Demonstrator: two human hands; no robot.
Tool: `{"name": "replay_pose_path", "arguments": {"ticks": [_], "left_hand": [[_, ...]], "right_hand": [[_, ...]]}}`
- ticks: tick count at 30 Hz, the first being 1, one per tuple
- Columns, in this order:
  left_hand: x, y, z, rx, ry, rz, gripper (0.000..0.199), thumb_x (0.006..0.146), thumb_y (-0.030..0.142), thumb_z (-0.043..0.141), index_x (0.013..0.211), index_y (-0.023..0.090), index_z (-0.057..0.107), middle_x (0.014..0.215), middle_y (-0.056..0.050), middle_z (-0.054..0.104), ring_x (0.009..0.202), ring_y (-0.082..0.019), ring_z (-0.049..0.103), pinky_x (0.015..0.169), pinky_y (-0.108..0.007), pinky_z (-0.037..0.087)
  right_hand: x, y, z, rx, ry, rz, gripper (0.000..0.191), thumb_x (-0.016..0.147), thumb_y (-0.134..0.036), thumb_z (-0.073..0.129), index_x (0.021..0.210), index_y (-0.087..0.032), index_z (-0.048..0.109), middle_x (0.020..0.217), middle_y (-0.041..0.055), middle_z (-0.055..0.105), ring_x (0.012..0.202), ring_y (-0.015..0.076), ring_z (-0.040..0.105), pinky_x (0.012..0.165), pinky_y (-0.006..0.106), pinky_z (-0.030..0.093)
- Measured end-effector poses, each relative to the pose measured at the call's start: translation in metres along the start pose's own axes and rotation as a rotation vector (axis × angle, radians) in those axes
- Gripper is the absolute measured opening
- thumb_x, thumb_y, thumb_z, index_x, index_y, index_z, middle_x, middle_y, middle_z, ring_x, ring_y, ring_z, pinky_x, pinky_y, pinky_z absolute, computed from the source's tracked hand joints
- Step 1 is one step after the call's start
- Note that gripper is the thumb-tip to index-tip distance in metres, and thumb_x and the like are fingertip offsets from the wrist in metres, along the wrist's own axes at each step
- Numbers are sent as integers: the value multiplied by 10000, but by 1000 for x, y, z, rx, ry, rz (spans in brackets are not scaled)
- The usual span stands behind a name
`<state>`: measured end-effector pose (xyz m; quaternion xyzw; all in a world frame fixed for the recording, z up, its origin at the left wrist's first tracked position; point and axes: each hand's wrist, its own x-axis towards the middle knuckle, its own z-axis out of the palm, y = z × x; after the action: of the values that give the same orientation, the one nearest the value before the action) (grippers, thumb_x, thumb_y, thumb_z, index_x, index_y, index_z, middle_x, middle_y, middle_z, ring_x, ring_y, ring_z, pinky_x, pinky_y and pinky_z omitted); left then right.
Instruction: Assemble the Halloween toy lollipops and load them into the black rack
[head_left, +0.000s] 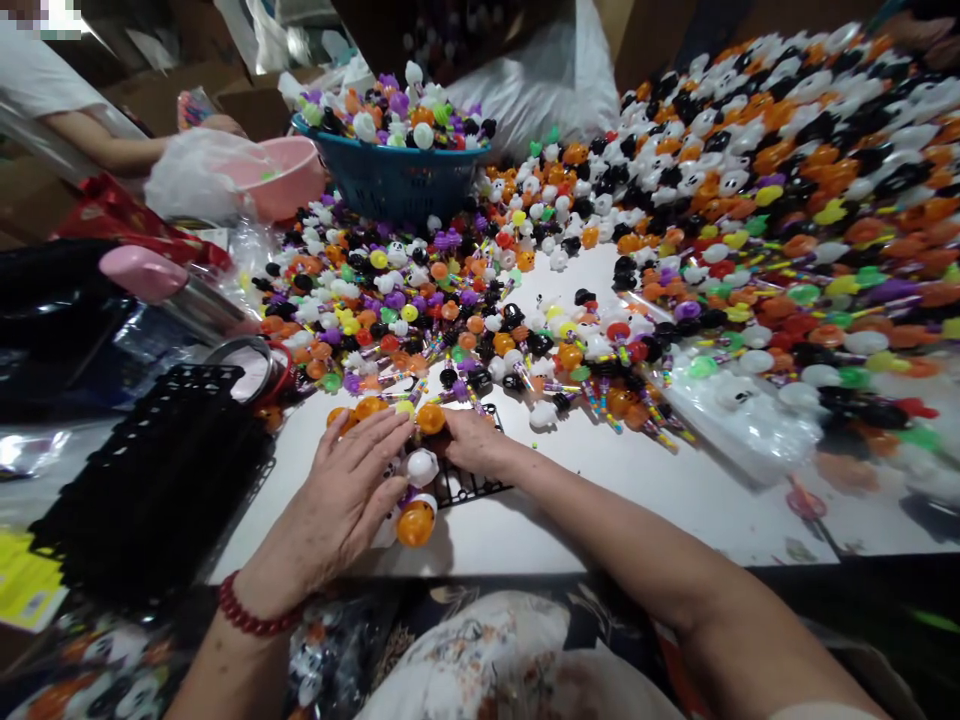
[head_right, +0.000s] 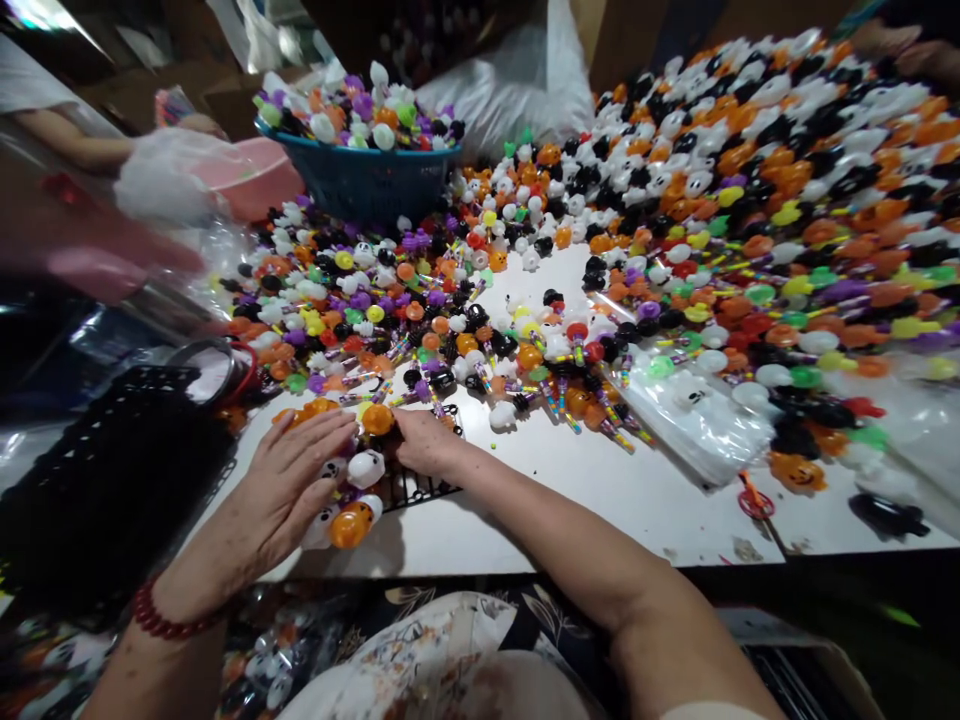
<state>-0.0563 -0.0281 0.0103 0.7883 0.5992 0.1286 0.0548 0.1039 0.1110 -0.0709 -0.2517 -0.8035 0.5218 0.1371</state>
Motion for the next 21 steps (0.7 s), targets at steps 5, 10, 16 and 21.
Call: {"name": "replay_pose_path", "arguments": {"ticks": [5,10,16,21], "left_hand": [[0,0,-2,-6,5,2,579,964,278,440,1516,279,264,1503,-84,447,1413,-233,372,1222,-505,81],[5,3,-4,6,-7,20,595,965,281,446,1525,287,246,1541,-81,394,1425,-234,348,1216,-497,103],[9,3,-5,-12,-34,4,561,967,311,432,1510,288,295,1526,-76,420,1402,-245,381,1207,-511,124],[10,3,-4,-15,-42,3,544,972,311,412,1501,268,294,1526,-95,411,1393,-237,389,1205,-513,96]], "right_hand": [[0,-5,-6,-94,-25,18,160,854,-124,580,997,-174,633,979,54,709,883,189,630,758,255,451],[1,-6,1,-147,-32,-36,162,869,-143,552,1002,-175,639,1007,74,713,880,194,626,757,262,443],[1,-6,7,-160,-30,-73,186,857,-188,569,1023,-196,653,965,41,716,854,188,630,746,257,448],[3,-4,8,-117,-55,-75,210,808,-155,603,1001,-207,666,916,11,727,835,188,643,721,246,453]]}}
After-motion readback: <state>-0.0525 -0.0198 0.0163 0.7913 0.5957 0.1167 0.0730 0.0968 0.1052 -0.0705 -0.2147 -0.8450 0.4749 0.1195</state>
